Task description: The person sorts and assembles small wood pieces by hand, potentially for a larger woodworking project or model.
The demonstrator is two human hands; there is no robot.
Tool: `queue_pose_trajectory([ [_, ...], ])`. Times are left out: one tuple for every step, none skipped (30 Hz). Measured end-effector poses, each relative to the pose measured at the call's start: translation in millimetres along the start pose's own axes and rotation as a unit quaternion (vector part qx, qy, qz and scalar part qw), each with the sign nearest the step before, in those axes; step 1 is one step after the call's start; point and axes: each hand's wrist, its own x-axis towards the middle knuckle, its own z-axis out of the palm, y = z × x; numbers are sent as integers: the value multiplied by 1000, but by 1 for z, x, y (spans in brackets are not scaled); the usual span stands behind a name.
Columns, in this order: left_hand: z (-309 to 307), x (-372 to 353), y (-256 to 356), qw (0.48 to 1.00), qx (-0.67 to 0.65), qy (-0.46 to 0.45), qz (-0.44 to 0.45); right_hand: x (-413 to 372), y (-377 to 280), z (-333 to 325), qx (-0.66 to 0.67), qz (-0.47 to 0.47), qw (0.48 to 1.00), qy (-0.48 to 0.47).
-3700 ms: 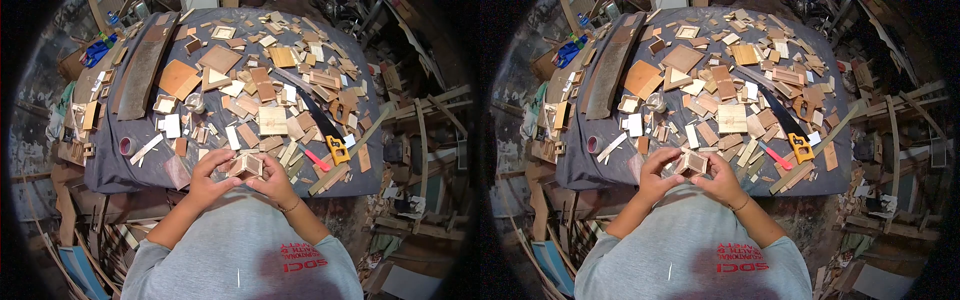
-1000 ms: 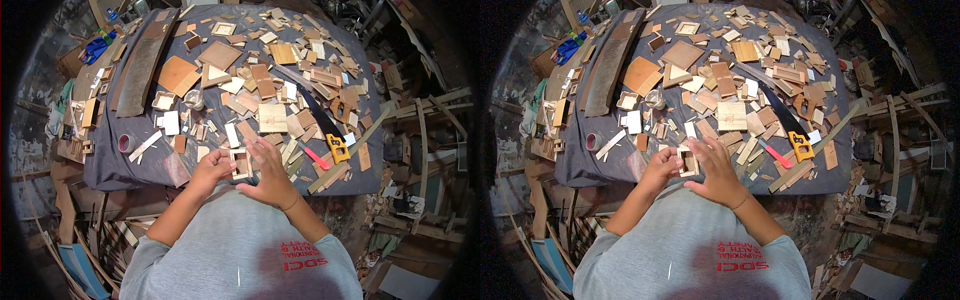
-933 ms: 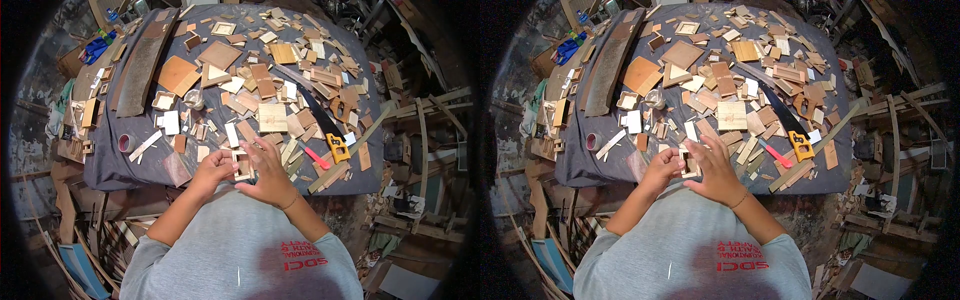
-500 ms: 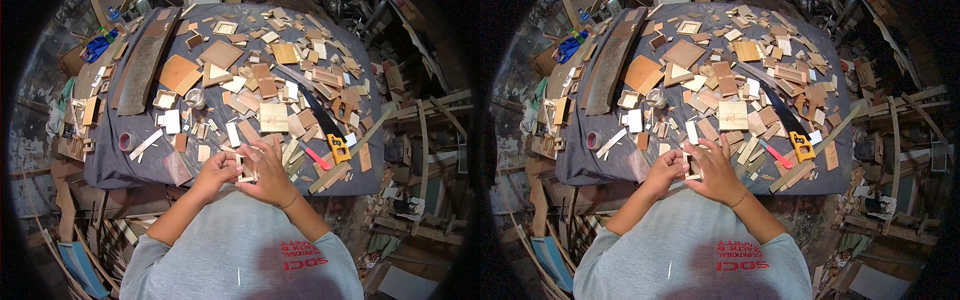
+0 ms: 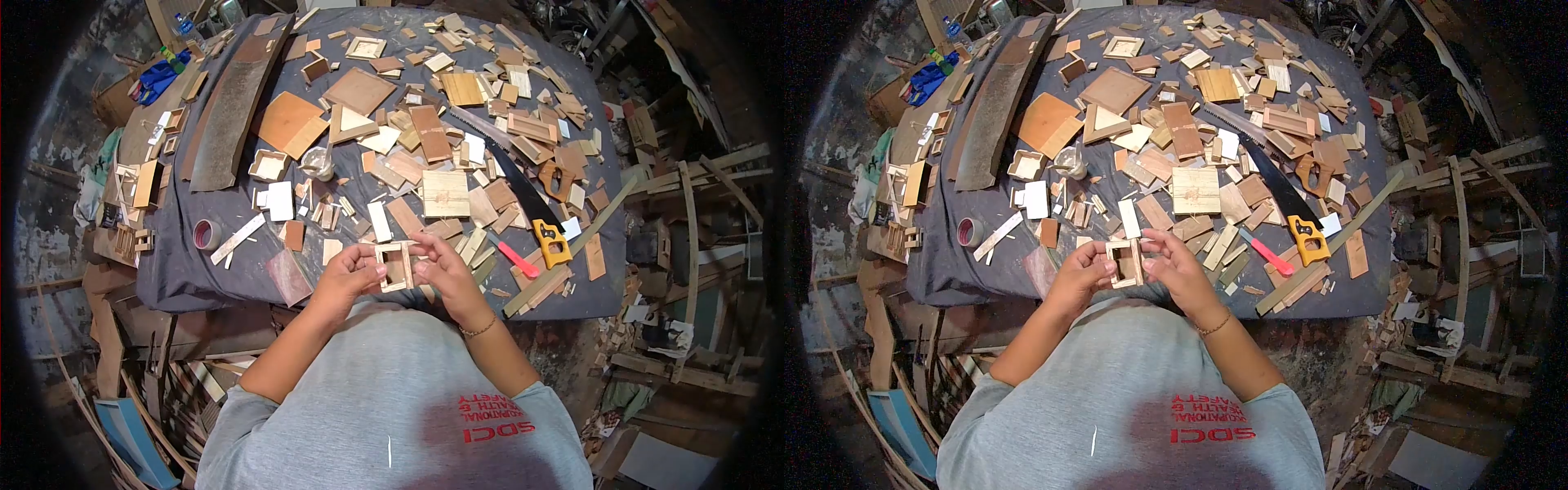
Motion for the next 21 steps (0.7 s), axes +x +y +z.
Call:
queue_pose_trajectory([
  [0,0,0,1000,5,-1,-5,0,-1,1,8,20,1000,-12],
  [0,0,0,1000,10,-2,-9,0,-1,2,15,39,999,-24],
  [-1,1,-1,1000,11,-3,-9,1,1,4,15,38,999,-23],
  [-2,2,-3,1000,11,-7,-11,2,3,6,37,39,999,-12],
  [-4,2,-4,1000,11,-10,-12,2,4,7,58,40,998,-2],
  [-6,1,-4,1000,12,-10,-12,2,3,8,59,39,998,-2],
  [-8,1,-3,1000,10,-28,-8,2,0,10,76,41,996,-1],
  [-9,0,-2,999,8,-46,-4,2,-2,10,94,44,995,2],
  [-9,0,-3,999,9,-47,-4,2,-2,10,94,43,995,2],
  [-7,-2,-3,997,25,-44,53,1,-3,10,104,42,994,5],
  [-6,-3,-2,992,42,-40,109,1,-3,9,113,41,993,9],
  [-5,-3,0,992,43,-41,109,1,-3,8,113,41,993,9],
  [-6,-4,3,990,41,-65,120,0,-4,6,126,51,991,-10],
  [-6,-4,5,987,39,-88,131,-1,-4,4,139,61,988,-29],
  [-7,-5,8,987,40,-88,130,-1,-4,4,140,61,988,-28],
  [-8,-6,10,978,81,-105,159,-2,-5,4,137,68,987,-37],
  [-8,-7,12,967,121,-122,188,-3,-6,4,135,75,987,-46],
  [-7,-7,12,967,121,-123,188,-3,-7,4,135,75,987,-46],
  [-6,-8,12,965,131,-118,193,-4,-8,5,130,71,988,-44],
  [-4,-9,12,963,141,-113,198,-4,-9,5,126,67,989,-43],
  [-3,-9,12,963,141,-113,198,-4,-10,6,126,67,989,-43],
])
